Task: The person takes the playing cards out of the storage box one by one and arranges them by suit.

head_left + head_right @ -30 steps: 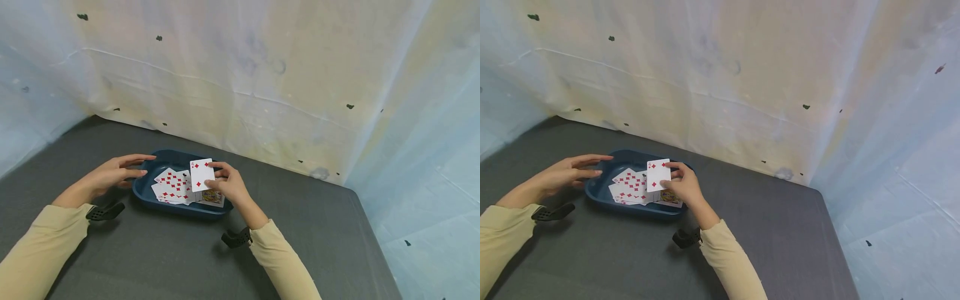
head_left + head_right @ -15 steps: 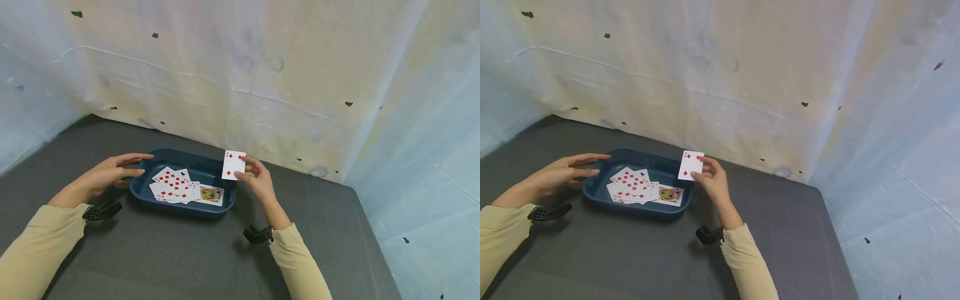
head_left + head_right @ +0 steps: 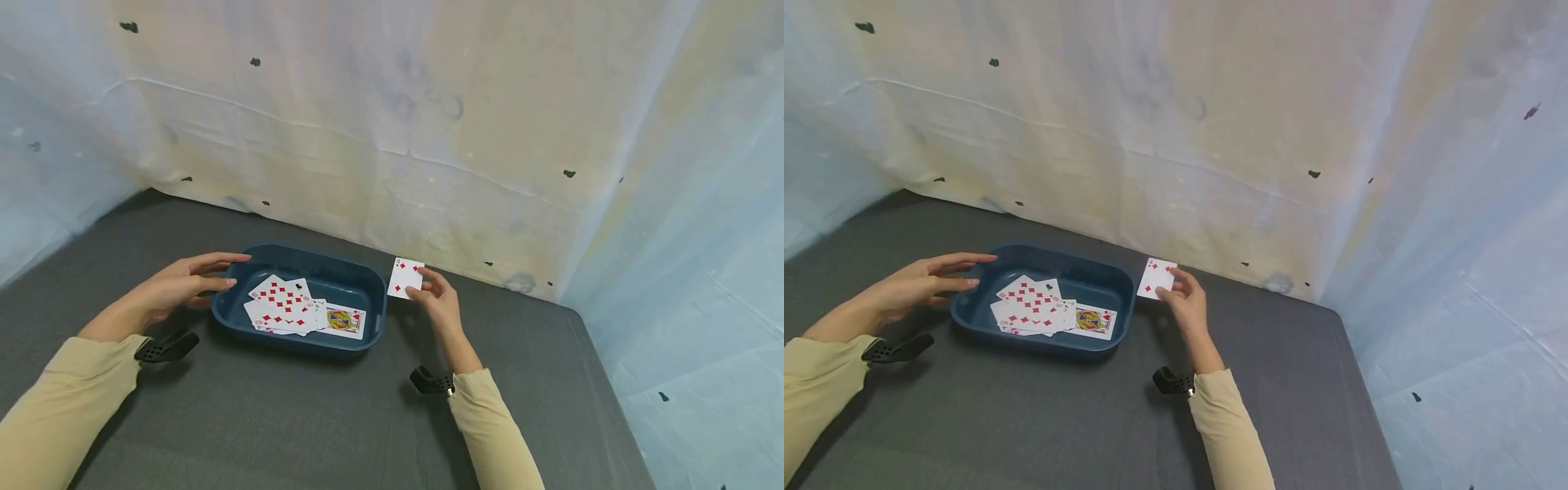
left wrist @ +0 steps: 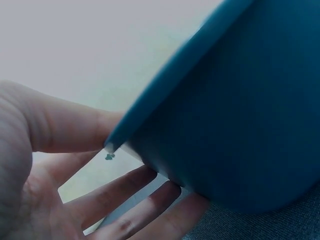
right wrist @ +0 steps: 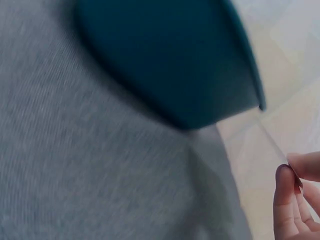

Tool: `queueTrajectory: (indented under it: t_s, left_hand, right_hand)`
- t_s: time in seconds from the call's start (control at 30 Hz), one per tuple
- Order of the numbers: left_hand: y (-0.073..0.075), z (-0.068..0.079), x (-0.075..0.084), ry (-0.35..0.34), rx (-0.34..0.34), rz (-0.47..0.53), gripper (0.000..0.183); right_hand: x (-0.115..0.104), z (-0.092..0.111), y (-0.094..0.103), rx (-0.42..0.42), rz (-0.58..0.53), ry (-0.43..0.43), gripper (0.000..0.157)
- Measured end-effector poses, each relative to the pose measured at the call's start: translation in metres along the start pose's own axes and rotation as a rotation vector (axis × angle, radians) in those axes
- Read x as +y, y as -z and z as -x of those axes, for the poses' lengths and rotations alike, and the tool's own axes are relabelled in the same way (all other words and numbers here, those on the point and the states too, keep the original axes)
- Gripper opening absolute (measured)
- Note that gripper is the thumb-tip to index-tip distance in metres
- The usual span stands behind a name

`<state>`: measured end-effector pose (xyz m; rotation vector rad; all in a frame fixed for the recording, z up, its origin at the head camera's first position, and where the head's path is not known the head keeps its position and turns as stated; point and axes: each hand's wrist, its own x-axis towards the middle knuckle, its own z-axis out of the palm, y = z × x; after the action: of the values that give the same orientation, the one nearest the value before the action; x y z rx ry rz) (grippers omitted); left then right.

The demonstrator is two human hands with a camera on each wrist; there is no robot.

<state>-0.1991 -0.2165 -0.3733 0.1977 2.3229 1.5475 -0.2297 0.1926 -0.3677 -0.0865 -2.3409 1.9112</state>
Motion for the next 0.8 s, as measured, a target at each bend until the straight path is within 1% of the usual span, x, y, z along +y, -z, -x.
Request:
queueTrajectory:
  t_s: [0.2, 0.3, 0.4, 0.5, 0.63, 0.73, 0.8]
  left_hand:
    - [-0.001, 0.001, 0.0, -0.01, 0.001, 0.003, 0.066]
    - [-0.001, 0.002, 0.0, -0.014, 0.002, 0.004, 0.065]
    - [-0.001, 0.003, -0.001, -0.017, 0.003, 0.005, 0.065]
    - [-0.002, 0.003, 0.0, -0.018, 0.006, 0.005, 0.065]
    - [-0.002, 0.004, 0.0, -0.021, 0.01, 0.007, 0.065]
    - [-0.002, 0.004, 0.001, -0.024, 0.011, 0.012, 0.065]
    - [-0.002, 0.004, 0.001, -0.024, 0.011, 0.014, 0.065]
  right_hand:
    - [0.02, -0.008, 0.004, 0.028, 0.031, -0.058, 0.049]
    - [0.028, -0.013, 0.005, 0.056, 0.082, -0.087, 0.048]
    - [0.035, -0.017, 0.005, 0.093, 0.192, -0.095, 0.045]
    - [0.038, -0.021, 0.004, 0.115, 0.358, -0.069, 0.042]
    - [0.036, -0.023, 0.0, 0.096, 0.552, -0.02, 0.041]
    - [0.034, -0.023, -0.004, 0.082, 0.617, 0.0, 0.04]
    - [0.034, -0.022, -0.005, 0.084, 0.631, 0.012, 0.038]
